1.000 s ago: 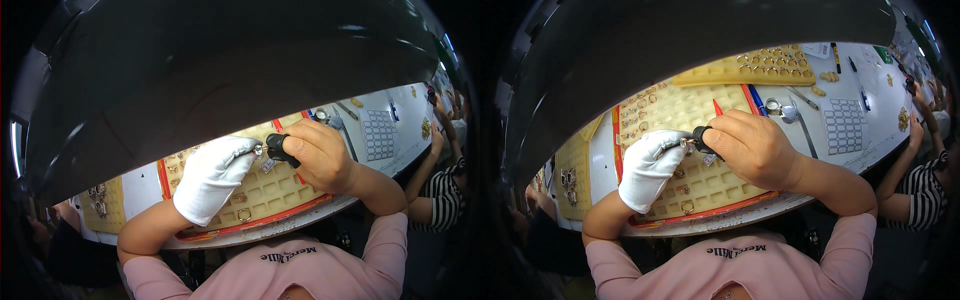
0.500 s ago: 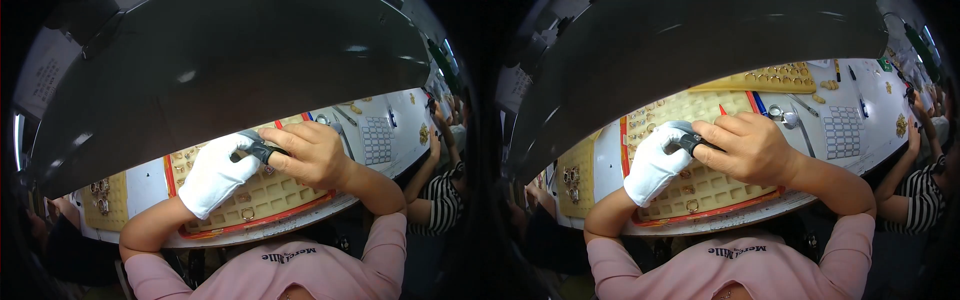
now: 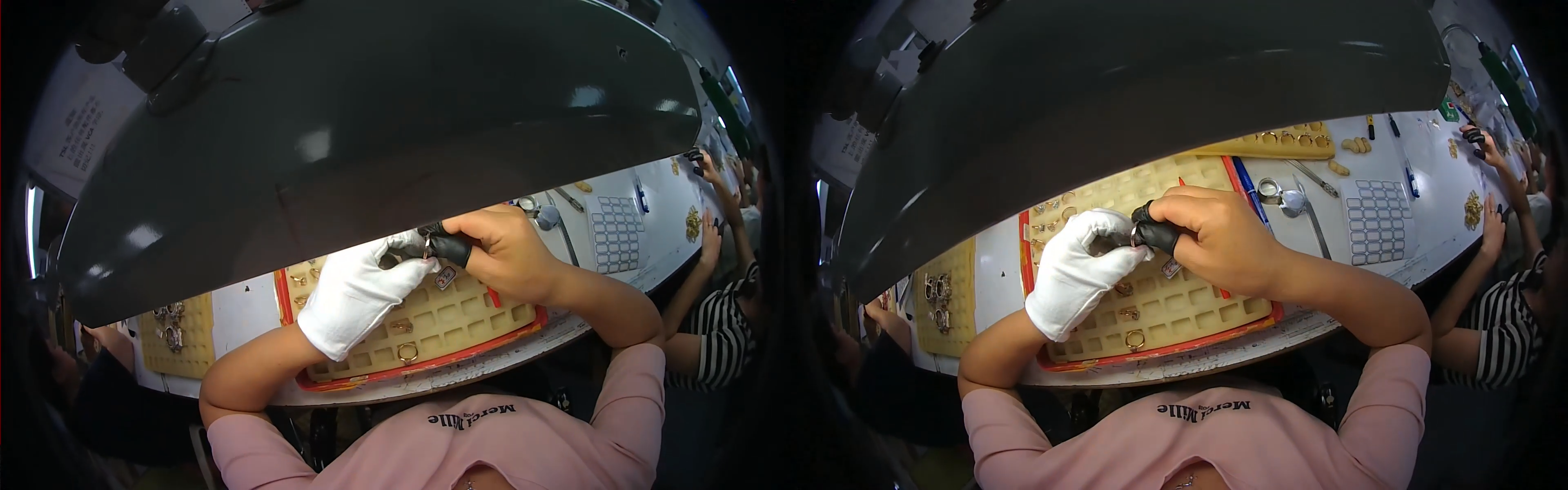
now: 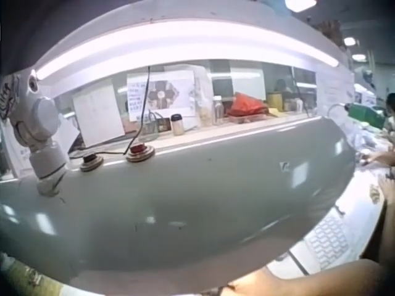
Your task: Inspecting small rings and stones using a magnifying loupe at a jewelry workshop bench.
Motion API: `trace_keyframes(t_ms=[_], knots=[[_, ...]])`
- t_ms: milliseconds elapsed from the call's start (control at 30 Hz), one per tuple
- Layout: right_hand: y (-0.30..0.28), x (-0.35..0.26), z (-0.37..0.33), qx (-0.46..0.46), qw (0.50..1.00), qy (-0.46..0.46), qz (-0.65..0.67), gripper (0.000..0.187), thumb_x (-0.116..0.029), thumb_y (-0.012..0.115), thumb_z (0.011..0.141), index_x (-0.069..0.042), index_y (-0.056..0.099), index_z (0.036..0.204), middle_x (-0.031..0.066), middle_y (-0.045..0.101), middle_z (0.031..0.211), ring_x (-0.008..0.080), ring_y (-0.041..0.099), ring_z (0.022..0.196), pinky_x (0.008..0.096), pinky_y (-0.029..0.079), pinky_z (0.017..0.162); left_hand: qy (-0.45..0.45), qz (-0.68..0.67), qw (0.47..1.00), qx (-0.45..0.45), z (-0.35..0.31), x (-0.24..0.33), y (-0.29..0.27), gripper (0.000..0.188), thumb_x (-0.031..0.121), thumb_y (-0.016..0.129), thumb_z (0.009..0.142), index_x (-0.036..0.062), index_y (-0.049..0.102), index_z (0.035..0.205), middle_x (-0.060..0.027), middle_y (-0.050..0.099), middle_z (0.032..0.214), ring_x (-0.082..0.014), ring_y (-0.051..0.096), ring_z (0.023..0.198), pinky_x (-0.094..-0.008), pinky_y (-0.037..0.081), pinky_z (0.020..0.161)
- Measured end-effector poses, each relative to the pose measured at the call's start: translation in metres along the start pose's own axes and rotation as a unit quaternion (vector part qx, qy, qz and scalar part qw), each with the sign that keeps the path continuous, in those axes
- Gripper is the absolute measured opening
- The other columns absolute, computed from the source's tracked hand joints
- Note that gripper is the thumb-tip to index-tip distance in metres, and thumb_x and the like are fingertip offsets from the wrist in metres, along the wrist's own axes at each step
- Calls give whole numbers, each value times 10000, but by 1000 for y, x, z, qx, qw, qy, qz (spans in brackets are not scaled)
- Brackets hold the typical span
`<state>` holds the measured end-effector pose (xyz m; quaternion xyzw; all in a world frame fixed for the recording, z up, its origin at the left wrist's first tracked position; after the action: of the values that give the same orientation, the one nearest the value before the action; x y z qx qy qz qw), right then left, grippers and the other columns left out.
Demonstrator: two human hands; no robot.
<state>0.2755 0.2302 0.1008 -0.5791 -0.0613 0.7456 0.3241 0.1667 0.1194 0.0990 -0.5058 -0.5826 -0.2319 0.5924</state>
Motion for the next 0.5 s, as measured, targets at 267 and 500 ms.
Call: trace_keyframes(t_ms=[267, 500], knots=[[9, 16, -6, -34, 960, 143, 240, 158, 36, 498, 829, 1, 639, 891, 12, 604, 756, 36, 540, 667, 202, 423, 573, 159, 99, 982, 10, -2, 9, 1, 169, 32, 731, 723, 32, 628, 857, -35, 582, 863, -101, 546, 753, -242, 460, 645], [9, 14, -8, -49, 943, 193, 265, 160, 31, 519, 836, -13, 651, 915, -15, 596, 739, 14, 502, 649, 189, 390, 541, 214, 140, 967, 23, -4, 13, 0, 176, 47, 737, 699, 42, 638, 844, -44, 602, 847, -148, 573, 784, -275, 469, 670]])
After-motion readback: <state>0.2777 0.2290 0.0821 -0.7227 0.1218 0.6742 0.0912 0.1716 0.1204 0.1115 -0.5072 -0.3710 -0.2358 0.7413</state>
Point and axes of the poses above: each hand's wrist, its own z-axis towards the middle knuckle, its own y-axis out of the palm, x = y × z, the point moved 5 cm from there along z, towards the middle knuckle
